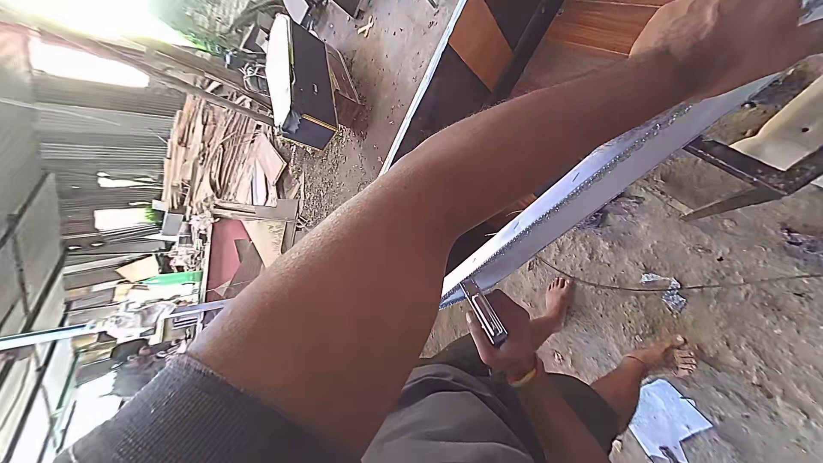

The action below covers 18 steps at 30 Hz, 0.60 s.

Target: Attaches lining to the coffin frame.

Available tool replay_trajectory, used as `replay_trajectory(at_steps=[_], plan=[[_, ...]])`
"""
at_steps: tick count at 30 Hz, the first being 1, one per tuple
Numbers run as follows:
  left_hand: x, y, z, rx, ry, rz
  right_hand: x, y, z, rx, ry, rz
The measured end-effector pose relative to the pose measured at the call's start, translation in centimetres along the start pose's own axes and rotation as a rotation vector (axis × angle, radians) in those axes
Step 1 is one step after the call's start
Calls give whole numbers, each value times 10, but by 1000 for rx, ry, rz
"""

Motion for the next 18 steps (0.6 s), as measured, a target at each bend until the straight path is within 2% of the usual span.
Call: replay_trajectory(at_steps=[2, 4, 8, 11, 15, 18], plan=[[-3, -1, -2, 10, 13, 14, -5, -9, -2, -7, -63, 58], [-4, -4, 2, 49, 27, 22, -19, -11, 5, -35, -102, 23], [-2, -5, 5, 163, 17, 43, -103, -21, 47, -154, -93, -276], [-4, -6, -1, 187, 13, 41, -160, -19, 87, -401, -104, -457], [-10, -1, 3, 112, -55, 45, -171, -2, 133, -467, -279, -589], [-29, 11, 4, -160, -53, 185, -142, 28, 151, -406, -524, -621]])
Point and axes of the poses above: each hand's wrist, its own x-axis towards the middle knuckle, its own z-axis out of the back of the hand, y = z × x, the point moved 2 cm from there along x, towards the middle knuckle, and after that the axes turned 9 degrees about -y, right-handed, at the moved point
